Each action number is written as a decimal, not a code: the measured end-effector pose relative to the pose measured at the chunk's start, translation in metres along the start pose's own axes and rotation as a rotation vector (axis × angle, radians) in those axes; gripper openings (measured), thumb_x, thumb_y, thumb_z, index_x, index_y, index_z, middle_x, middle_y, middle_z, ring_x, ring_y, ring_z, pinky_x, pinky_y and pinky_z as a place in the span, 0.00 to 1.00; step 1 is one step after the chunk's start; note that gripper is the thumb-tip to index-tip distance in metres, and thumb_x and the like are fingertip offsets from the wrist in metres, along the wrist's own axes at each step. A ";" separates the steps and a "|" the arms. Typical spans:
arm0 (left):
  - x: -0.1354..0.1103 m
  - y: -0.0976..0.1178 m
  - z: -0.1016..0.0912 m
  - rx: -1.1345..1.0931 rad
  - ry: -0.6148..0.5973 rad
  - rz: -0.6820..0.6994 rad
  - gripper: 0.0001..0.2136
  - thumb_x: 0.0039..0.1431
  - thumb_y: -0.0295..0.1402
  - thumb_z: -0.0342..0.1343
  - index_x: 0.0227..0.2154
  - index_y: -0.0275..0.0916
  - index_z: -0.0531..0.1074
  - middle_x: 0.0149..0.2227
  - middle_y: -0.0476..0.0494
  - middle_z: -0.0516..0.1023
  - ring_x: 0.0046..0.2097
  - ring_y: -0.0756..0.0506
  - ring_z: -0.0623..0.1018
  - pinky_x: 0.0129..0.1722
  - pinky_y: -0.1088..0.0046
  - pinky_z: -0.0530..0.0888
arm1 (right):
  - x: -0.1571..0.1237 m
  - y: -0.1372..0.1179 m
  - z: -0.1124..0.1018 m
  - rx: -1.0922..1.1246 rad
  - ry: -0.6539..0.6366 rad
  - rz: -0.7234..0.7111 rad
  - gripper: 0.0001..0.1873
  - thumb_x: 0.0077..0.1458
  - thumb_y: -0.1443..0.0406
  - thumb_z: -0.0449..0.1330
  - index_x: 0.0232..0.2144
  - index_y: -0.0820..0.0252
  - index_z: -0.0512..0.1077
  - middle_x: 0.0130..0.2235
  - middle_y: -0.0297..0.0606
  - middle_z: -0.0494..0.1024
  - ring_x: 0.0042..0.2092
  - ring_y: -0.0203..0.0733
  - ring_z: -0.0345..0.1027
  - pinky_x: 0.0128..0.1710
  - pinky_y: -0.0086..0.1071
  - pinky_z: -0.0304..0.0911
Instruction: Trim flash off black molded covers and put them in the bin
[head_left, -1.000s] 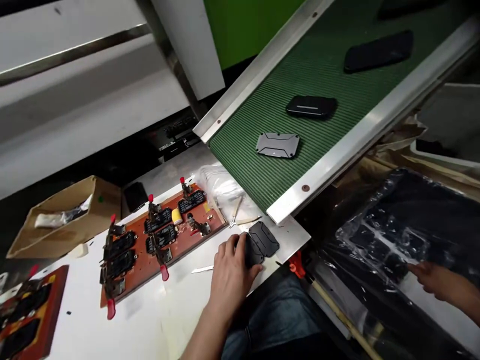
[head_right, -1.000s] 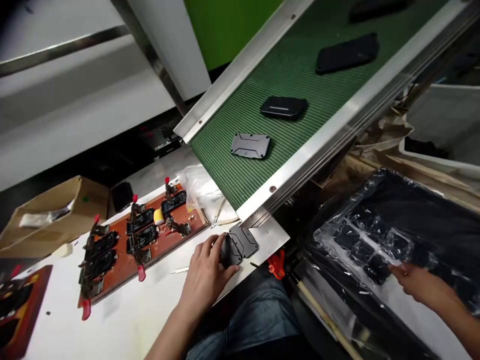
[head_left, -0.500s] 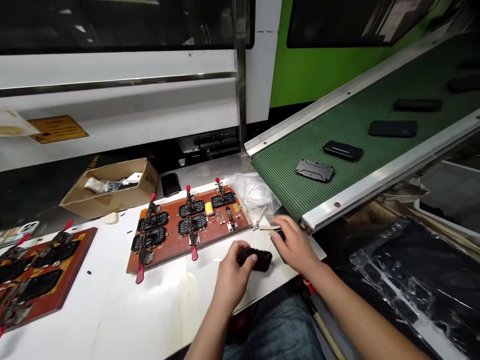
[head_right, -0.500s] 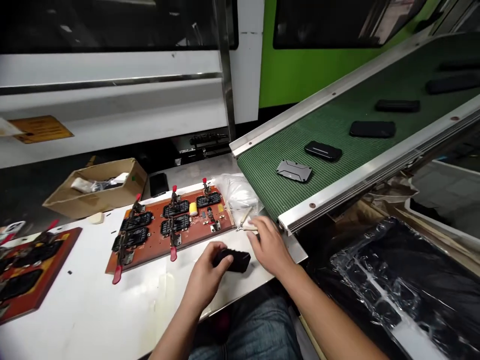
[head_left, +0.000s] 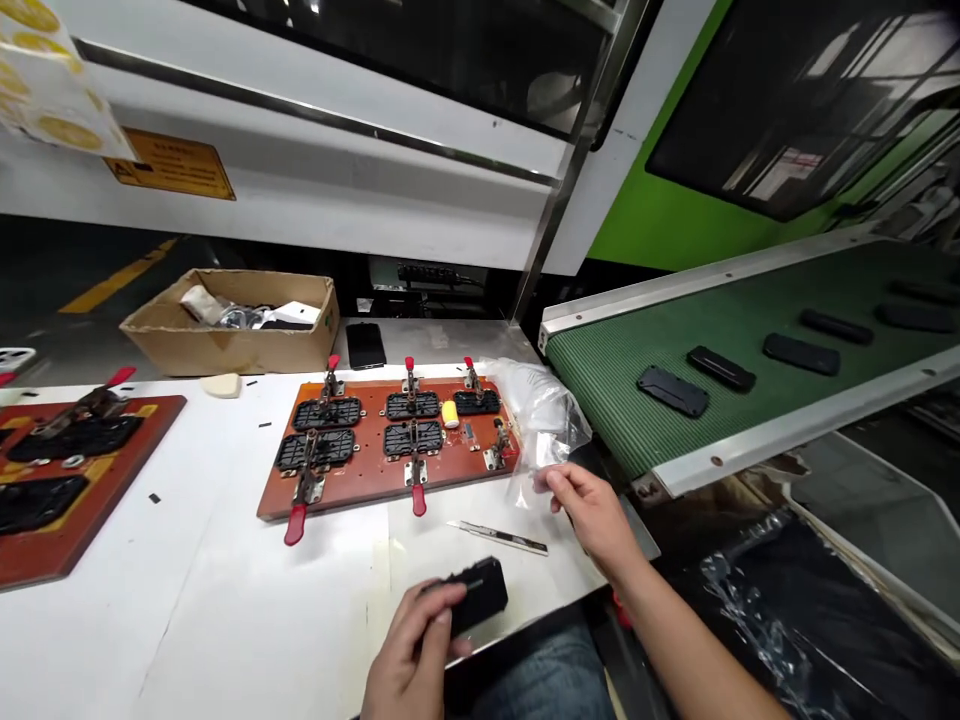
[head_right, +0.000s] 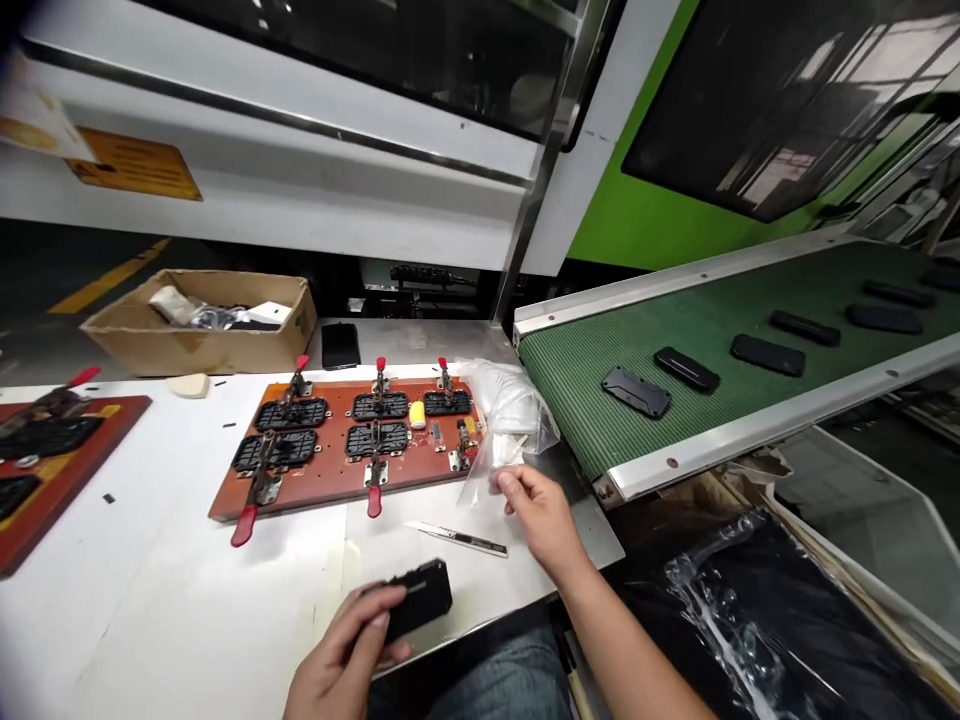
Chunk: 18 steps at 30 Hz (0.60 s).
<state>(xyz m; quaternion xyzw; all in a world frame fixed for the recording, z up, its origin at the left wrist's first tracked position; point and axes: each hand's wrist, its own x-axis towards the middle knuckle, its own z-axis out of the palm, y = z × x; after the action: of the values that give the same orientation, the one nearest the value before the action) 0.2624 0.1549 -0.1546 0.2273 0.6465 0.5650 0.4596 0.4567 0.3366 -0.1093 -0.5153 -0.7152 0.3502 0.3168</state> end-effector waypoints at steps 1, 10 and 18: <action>0.007 0.008 -0.002 0.035 -0.024 0.001 0.23 0.56 0.59 0.64 0.42 0.46 0.85 0.54 0.42 0.77 0.32 0.46 0.82 0.41 0.68 0.80 | -0.011 -0.008 0.003 0.073 -0.057 0.019 0.24 0.70 0.47 0.54 0.40 0.61 0.78 0.38 0.40 0.79 0.33 0.38 0.70 0.38 0.32 0.69; 0.032 0.024 0.019 0.120 -0.182 0.045 0.18 0.58 0.53 0.65 0.31 0.43 0.83 0.41 0.44 0.80 0.45 0.40 0.79 0.49 0.67 0.74 | -0.046 -0.016 0.026 0.463 -0.398 0.260 0.19 0.63 0.50 0.66 0.47 0.58 0.80 0.36 0.34 0.76 0.37 0.37 0.68 0.40 0.30 0.63; 0.008 0.028 -0.002 0.280 0.426 0.034 0.24 0.60 0.58 0.60 0.52 0.49 0.79 0.54 0.44 0.77 0.53 0.38 0.77 0.60 0.61 0.70 | -0.046 -0.007 0.023 0.411 -0.235 0.197 0.13 0.64 0.54 0.66 0.36 0.58 0.74 0.34 0.33 0.75 0.37 0.38 0.68 0.39 0.30 0.64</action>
<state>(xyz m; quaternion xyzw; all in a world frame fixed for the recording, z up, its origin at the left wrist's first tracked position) 0.2501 0.1675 -0.1309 0.1755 0.7966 0.5129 0.2676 0.4467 0.2874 -0.1202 -0.4631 -0.6071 0.5749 0.2939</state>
